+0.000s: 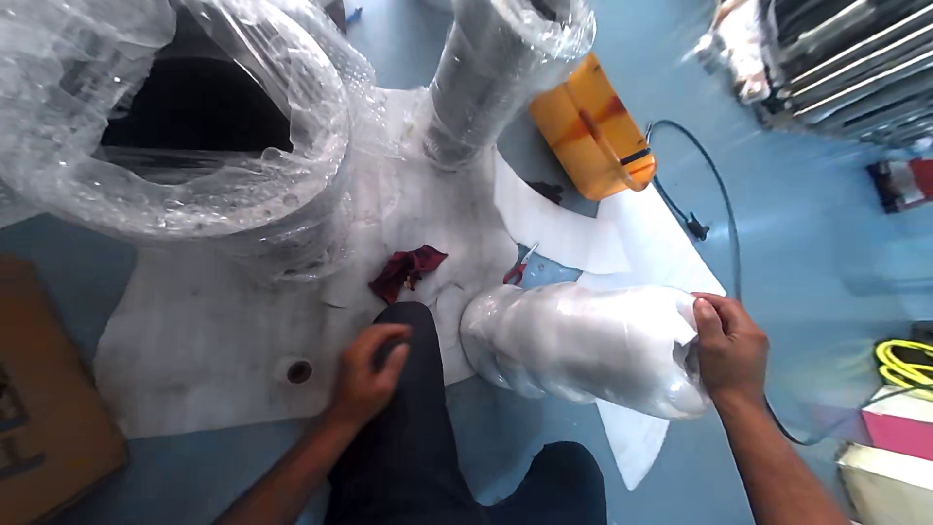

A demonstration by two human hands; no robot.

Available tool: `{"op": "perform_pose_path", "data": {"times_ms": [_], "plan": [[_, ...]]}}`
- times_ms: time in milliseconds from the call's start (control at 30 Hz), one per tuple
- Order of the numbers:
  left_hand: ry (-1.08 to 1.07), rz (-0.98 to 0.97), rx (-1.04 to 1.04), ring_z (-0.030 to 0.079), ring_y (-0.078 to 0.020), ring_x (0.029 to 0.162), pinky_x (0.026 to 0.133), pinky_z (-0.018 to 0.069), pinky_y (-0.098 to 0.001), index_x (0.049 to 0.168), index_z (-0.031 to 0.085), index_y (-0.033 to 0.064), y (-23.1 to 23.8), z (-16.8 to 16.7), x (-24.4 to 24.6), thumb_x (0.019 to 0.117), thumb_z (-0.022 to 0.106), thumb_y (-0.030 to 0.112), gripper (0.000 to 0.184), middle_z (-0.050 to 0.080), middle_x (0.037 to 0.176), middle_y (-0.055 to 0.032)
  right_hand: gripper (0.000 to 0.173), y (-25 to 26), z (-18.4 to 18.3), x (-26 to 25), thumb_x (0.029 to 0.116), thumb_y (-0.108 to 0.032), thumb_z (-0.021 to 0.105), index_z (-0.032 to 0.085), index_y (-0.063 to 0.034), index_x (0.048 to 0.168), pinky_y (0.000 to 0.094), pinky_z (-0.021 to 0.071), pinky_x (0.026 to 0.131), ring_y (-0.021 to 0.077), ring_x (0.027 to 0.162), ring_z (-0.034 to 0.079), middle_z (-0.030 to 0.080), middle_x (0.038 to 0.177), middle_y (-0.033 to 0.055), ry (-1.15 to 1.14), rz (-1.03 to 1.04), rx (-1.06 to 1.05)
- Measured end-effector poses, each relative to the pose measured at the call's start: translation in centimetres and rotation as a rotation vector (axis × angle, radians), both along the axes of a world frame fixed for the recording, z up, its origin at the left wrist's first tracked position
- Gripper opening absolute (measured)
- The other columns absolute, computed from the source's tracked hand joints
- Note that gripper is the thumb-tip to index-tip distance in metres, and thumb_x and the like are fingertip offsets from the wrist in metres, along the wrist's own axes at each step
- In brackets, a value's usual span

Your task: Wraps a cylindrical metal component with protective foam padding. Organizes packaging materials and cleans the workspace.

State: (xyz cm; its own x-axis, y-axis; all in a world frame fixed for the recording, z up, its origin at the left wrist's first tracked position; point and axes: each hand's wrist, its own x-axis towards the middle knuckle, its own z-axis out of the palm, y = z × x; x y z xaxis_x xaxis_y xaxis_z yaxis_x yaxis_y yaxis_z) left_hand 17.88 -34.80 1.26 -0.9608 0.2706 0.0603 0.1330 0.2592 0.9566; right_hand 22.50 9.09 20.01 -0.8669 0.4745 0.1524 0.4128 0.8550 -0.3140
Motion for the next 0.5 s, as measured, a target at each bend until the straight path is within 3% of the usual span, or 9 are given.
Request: {"op": "perform_pose_path", "data": {"times_ms": [100, 200, 300, 367, 433, 500], "plan": [[0.005, -0.214, 0.272, 0.070, -0.0209, 0.107, 0.099, 0.0551, -0.0428, 0.114, 0.072, -0.0029, 10.7, -0.1, -8.0, 0.1046, 0.048, 0.017, 0.032, 0.073, 0.111, -0.0142, 0.045, 0.2, -0.1, 0.0, 0.1069, -0.034, 0.044, 0.065, 0.0030, 0.123, 0.0526, 0.0520, 0.085, 0.0298, 0.095, 0.067, 0.068, 0.109, 0.0230, 0.024, 0.006, 0.004], [-0.251, -0.235, 0.421, 0.065, -0.0257, 0.119, 0.107, 0.0484, -0.0455, 0.123, 0.068, -0.0043, 20.5, -3.3, -11.6, 0.1092, 0.039, 0.018, 0.039, 0.070, 0.124, -0.0179, 0.043, -0.1, 0.0, 0.3, 0.1066, -0.031, 0.045, 0.064, 0.0043, 0.124, 0.0546, 0.0525, 0.088, 0.0321, 0.099, 0.067, 0.069, 0.110, 0.0236, 0.013, -0.002, -0.006], [-0.456, -0.306, 0.327, 0.037, -0.0332, 0.149, 0.125, 0.0244, -0.0533, 0.150, 0.048, 0.0018, 25.0, -6.9, -5.0, 0.1125, 0.033, 0.029, 0.049, 0.045, 0.157, -0.0177, 0.043, -0.2, 0.0, 0.1, 0.1061, -0.031, 0.045, 0.065, 0.0033, 0.122, 0.0536, 0.0530, 0.086, 0.0303, 0.096, 0.068, 0.069, 0.108, 0.0219, 0.027, -0.016, -0.010], [-0.493, -0.285, 0.299, 0.026, -0.0338, 0.154, 0.127, 0.0139, -0.0563, 0.156, 0.041, 0.0040, 25.3, -8.0, -1.9, 0.1115, 0.034, 0.031, 0.052, 0.035, 0.164, -0.0163, 0.044, 0.1, -0.4, -0.1, 0.1041, -0.033, 0.044, 0.066, 0.0020, 0.120, 0.0498, 0.0533, 0.081, 0.0265, 0.091, 0.067, 0.070, 0.103, 0.0191, 0.047, -0.019, 0.012], [-0.527, -0.220, 0.287, 0.024, -0.0311, 0.155, 0.128, 0.0113, -0.0554, 0.157, 0.039, 0.0066, 24.9, -7.9, 0.0, 0.1108, 0.034, 0.034, 0.054, 0.033, 0.165, -0.0144, 0.043, 0.1, -0.5, 0.2, 0.1045, -0.032, 0.046, 0.067, 0.0027, 0.119, 0.0520, 0.0541, 0.083, 0.0294, 0.092, 0.068, 0.070, 0.104, 0.0206, 0.040, -0.011, 0.023], [-0.512, -0.043, 0.305, 0.033, -0.0289, 0.152, 0.127, 0.0150, -0.0539, 0.151, 0.049, 0.0065, 25.8, -7.8, 1.1, 0.1091, 0.039, 0.032, 0.050, 0.043, 0.159, -0.0134, 0.042, -0.3, -0.4, 0.1, 0.1060, -0.031, 0.045, 0.066, 0.0017, 0.120, 0.0536, 0.0538, 0.083, 0.0305, 0.092, 0.068, 0.070, 0.104, 0.0205, 0.028, -0.019, 0.029]]}}
